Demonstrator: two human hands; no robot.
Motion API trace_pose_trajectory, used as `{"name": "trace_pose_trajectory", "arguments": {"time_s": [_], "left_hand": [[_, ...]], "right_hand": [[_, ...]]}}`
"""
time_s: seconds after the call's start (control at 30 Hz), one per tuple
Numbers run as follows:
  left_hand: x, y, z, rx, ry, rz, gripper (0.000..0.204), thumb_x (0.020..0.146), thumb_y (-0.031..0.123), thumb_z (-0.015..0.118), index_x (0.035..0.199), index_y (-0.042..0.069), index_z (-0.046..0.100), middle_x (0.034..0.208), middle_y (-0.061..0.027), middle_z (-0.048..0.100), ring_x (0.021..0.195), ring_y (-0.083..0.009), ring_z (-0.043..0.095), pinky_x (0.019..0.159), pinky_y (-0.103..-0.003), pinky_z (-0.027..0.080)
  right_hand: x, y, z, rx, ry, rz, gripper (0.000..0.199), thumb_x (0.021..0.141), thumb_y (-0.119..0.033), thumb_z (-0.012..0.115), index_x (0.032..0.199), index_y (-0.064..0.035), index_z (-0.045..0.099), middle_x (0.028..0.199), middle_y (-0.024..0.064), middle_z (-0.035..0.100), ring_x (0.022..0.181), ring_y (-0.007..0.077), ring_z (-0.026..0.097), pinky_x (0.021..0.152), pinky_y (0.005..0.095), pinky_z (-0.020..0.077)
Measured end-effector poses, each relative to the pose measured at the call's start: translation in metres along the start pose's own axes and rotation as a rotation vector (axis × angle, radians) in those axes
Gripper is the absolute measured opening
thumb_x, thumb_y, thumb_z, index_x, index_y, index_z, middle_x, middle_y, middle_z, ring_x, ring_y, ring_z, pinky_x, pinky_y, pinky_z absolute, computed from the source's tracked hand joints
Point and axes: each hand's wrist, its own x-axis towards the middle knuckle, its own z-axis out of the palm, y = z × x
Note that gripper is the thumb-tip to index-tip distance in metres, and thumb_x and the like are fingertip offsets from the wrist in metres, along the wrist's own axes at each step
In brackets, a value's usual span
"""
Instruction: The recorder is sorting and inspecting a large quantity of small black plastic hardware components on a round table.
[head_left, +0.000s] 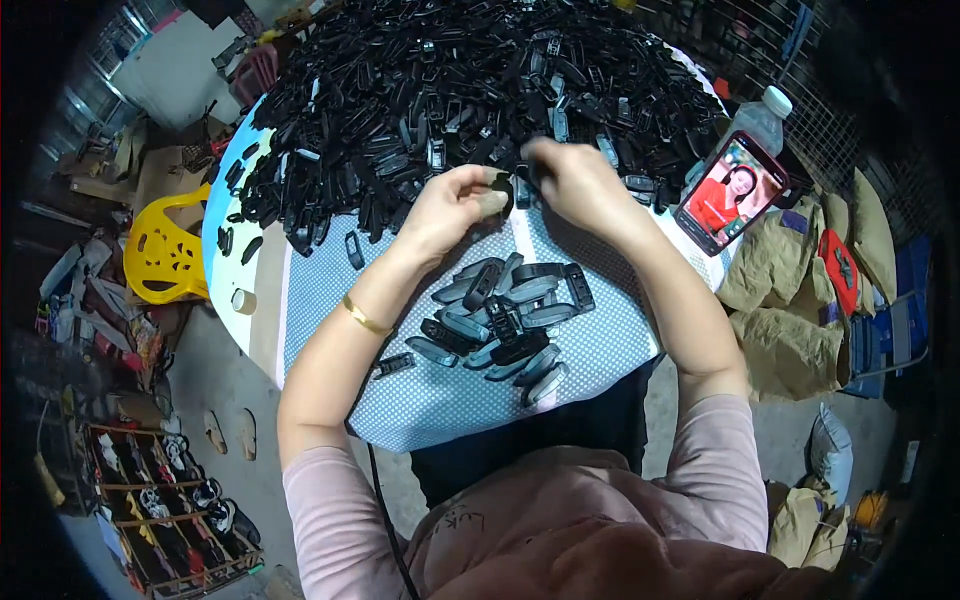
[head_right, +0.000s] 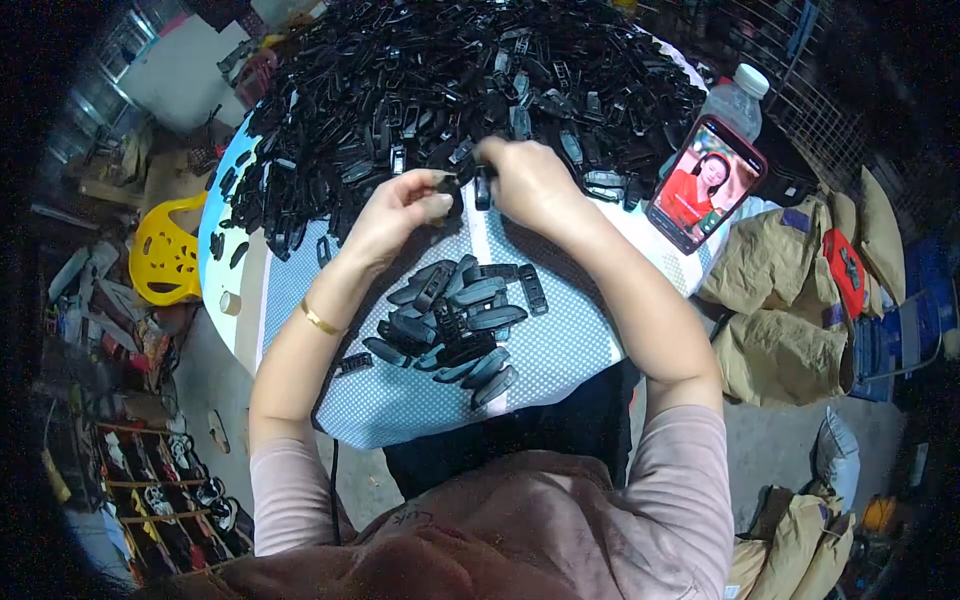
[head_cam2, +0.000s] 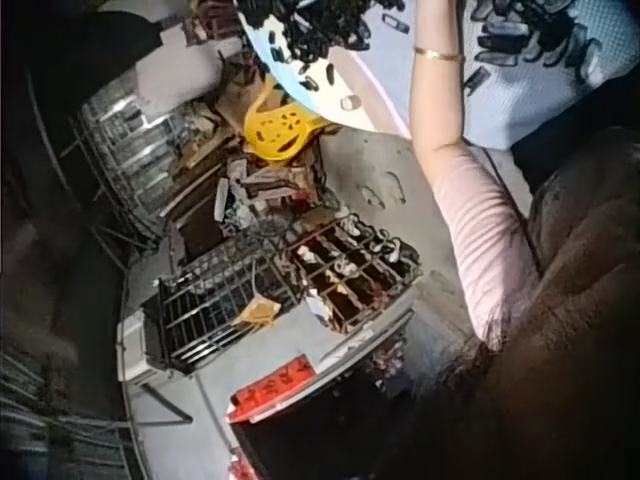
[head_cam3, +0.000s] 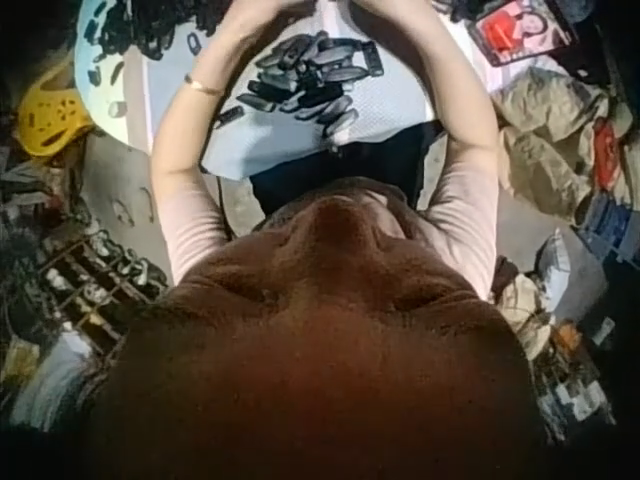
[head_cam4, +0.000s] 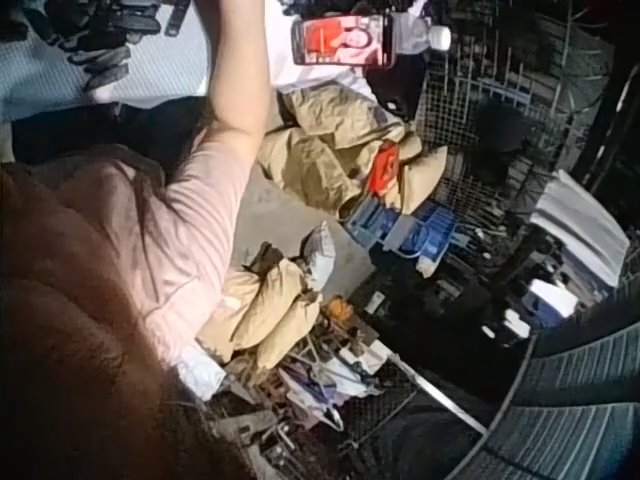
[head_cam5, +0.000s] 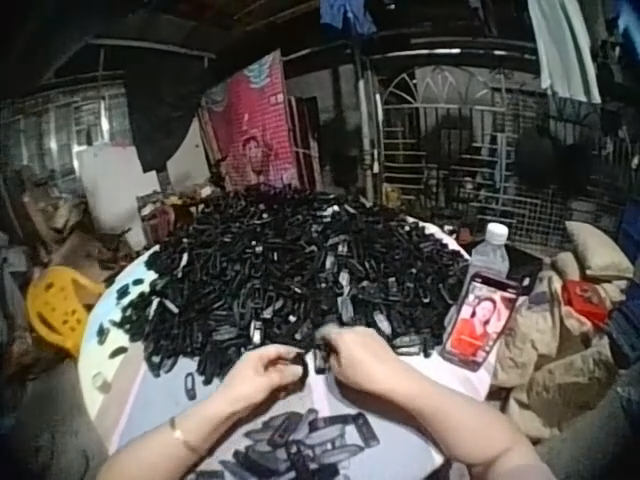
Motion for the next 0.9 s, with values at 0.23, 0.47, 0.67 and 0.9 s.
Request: {"name": "trace_pose_trajectory", "arguments": {"time_s": [0.23, 0.47, 0.67, 0.9], "left_hand": [[-0.009, -0.005, -0.003, -0.473, 0.034, -0.018, 0.028, 0.084, 0.007, 0.06, 0.111, 0.001, 0.052, 0.088, -0.004, 0.061, 0.065, -0.0094, 0.059, 0.063, -0.019, 0.05], [-0.017, 0.006, -0.01, -0.287, 0.235, 0.094, 0.031, 0.084, 0.005, 0.06, 0.114, -0.002, 0.054, 0.091, -0.0046, 0.061, 0.072, -0.0081, 0.057, 0.065, -0.02, 0.049], [-0.019, 0.008, -0.008, -0.086, 0.292, 0.227, 0.029, 0.08, 0.0, 0.061, 0.108, -0.004, 0.06, 0.086, -0.0042, 0.063, 0.071, -0.0077, 0.057, 0.064, -0.02, 0.047], [-0.02, 0.012, -0.01, -0.135, 0.265, 0.205, 0.032, 0.08, 0.001, 0.062, 0.111, -0.004, 0.059, 0.087, -0.0037, 0.063, 0.071, -0.008, 0.057, 0.064, -0.02, 0.047]], "right_hand": [[0.003, -0.027, 0.022, 0.896, 0.245, 0.052, 0.029, 0.075, 0.008, 0.049, 0.103, 0.0044, 0.056, 0.098, 0.0093, 0.06, 0.083, 0.0144, 0.061, 0.076, 0.0254, 0.0502], [0.0, -0.037, 0.02, 0.472, 0.236, -0.315, 0.024, 0.072, 0.0, 0.062, 0.096, 0.0032, 0.059, 0.095, 0.0142, 0.06, 0.086, 0.0217, 0.061, 0.073, 0.0283, 0.049], [-0.003, -0.045, 0.017, 0.533, 0.257, -0.128, 0.028, 0.073, -0.003, 0.067, 0.1, 0.0024, 0.06, 0.09, 0.0127, 0.064, 0.075, 0.0184, 0.064, 0.068, 0.0266, 0.0509], [-0.006, -0.044, 0.013, 0.368, 0.215, -0.179, 0.035, 0.07, -0.002, 0.068, 0.105, 0.0005, 0.061, 0.085, 0.0121, 0.063, 0.071, 0.0185, 0.063, 0.064, 0.0267, 0.0502]]}}
